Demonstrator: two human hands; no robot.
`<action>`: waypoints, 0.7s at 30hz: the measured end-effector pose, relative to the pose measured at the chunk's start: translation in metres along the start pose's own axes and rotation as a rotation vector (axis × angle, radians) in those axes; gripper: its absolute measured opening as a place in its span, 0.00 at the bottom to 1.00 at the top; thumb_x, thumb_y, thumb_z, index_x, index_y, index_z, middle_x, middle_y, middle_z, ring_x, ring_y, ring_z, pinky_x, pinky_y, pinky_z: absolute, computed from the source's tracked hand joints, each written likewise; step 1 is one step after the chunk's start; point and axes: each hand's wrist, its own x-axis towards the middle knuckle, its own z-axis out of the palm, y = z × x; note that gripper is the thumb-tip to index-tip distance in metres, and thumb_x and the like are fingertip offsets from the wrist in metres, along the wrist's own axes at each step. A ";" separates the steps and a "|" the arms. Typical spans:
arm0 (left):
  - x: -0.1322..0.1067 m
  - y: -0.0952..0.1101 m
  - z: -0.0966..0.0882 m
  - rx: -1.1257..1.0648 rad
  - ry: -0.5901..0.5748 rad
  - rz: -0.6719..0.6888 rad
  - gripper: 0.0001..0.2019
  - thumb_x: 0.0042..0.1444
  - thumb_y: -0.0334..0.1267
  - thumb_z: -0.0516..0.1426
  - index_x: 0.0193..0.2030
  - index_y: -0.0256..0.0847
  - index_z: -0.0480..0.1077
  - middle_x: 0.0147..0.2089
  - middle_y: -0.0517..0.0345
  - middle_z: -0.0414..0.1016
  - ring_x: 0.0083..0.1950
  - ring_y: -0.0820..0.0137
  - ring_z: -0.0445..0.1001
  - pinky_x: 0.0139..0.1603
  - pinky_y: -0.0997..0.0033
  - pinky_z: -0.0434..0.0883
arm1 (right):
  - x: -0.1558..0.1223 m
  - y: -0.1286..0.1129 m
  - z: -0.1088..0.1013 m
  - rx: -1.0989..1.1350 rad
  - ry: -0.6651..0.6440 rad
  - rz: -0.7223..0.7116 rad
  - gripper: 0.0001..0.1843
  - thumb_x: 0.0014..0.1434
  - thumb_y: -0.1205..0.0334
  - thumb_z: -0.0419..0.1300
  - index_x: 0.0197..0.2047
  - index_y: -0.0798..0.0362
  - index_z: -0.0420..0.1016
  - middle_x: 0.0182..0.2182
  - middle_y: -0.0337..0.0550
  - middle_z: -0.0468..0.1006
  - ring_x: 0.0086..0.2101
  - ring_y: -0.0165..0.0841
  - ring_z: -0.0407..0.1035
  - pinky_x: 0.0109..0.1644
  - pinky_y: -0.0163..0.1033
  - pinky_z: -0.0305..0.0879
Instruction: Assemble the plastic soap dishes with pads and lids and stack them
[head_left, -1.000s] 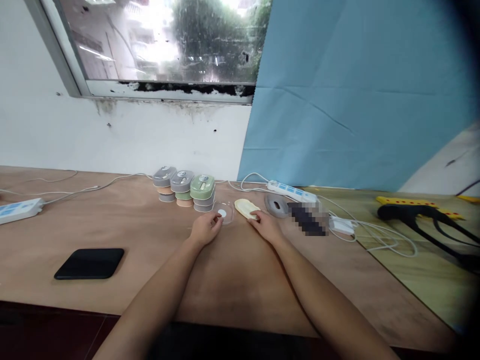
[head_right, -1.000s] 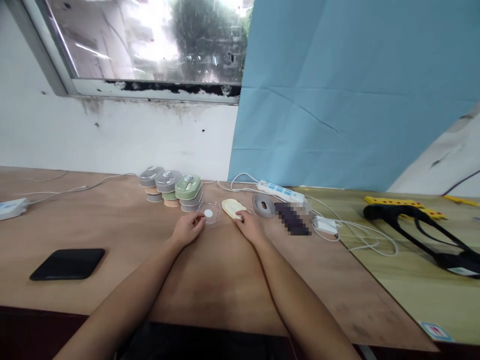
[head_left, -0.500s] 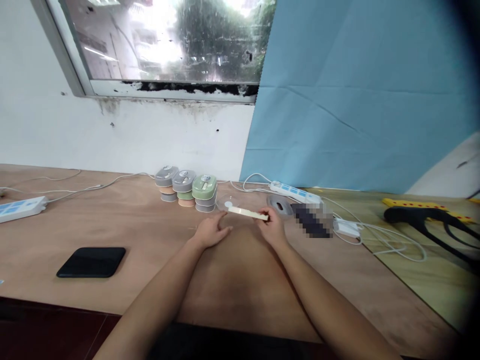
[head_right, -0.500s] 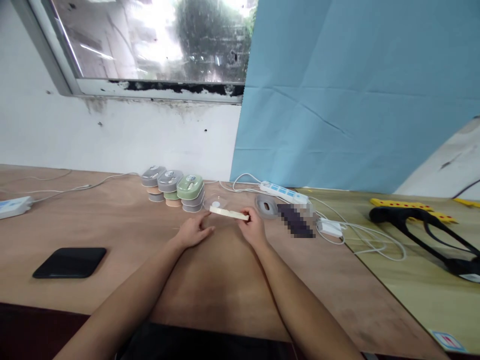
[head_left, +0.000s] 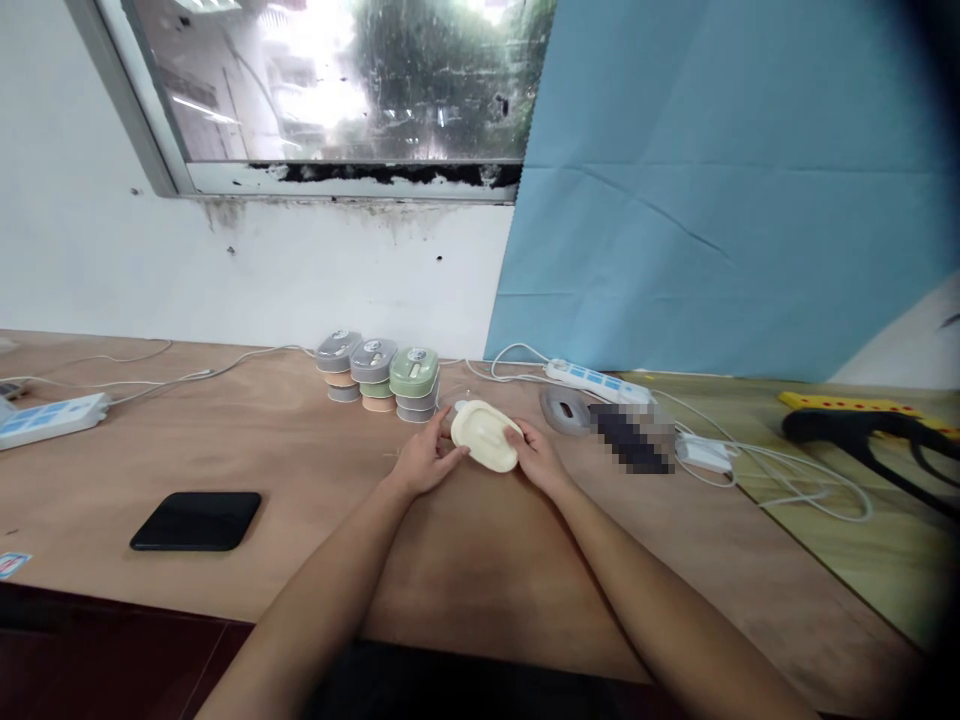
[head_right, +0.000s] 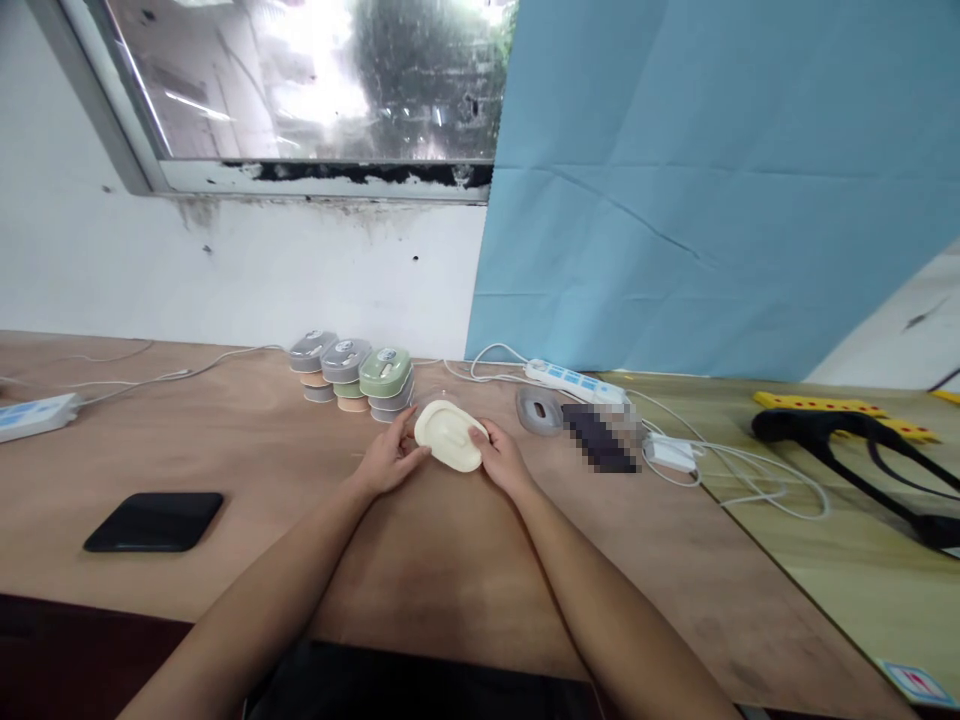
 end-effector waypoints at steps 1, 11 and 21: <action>0.000 0.000 0.000 -0.005 0.005 -0.004 0.36 0.57 0.52 0.55 0.68 0.39 0.49 0.31 0.58 0.75 0.31 0.67 0.74 0.34 0.69 0.68 | -0.001 0.000 0.000 -0.018 -0.019 -0.005 0.26 0.59 0.40 0.53 0.48 0.53 0.73 0.34 0.43 0.79 0.30 0.35 0.71 0.31 0.37 0.67; 0.005 -0.013 0.004 -0.001 0.012 -0.045 0.21 0.59 0.43 0.52 0.59 0.42 0.66 0.50 0.52 0.77 0.48 0.62 0.75 0.49 0.65 0.69 | 0.009 0.013 -0.012 -0.300 -0.020 -0.047 0.25 0.58 0.43 0.54 0.49 0.51 0.76 0.45 0.46 0.79 0.41 0.40 0.72 0.47 0.44 0.67; 0.008 -0.007 -0.009 0.309 -0.053 -0.352 0.20 0.61 0.43 0.48 0.59 0.45 0.66 0.49 0.48 0.77 0.49 0.58 0.74 0.44 0.64 0.69 | 0.031 0.055 -0.073 -0.589 0.503 0.041 0.27 0.51 0.48 0.57 0.48 0.58 0.76 0.46 0.56 0.73 0.44 0.44 0.68 0.51 0.52 0.62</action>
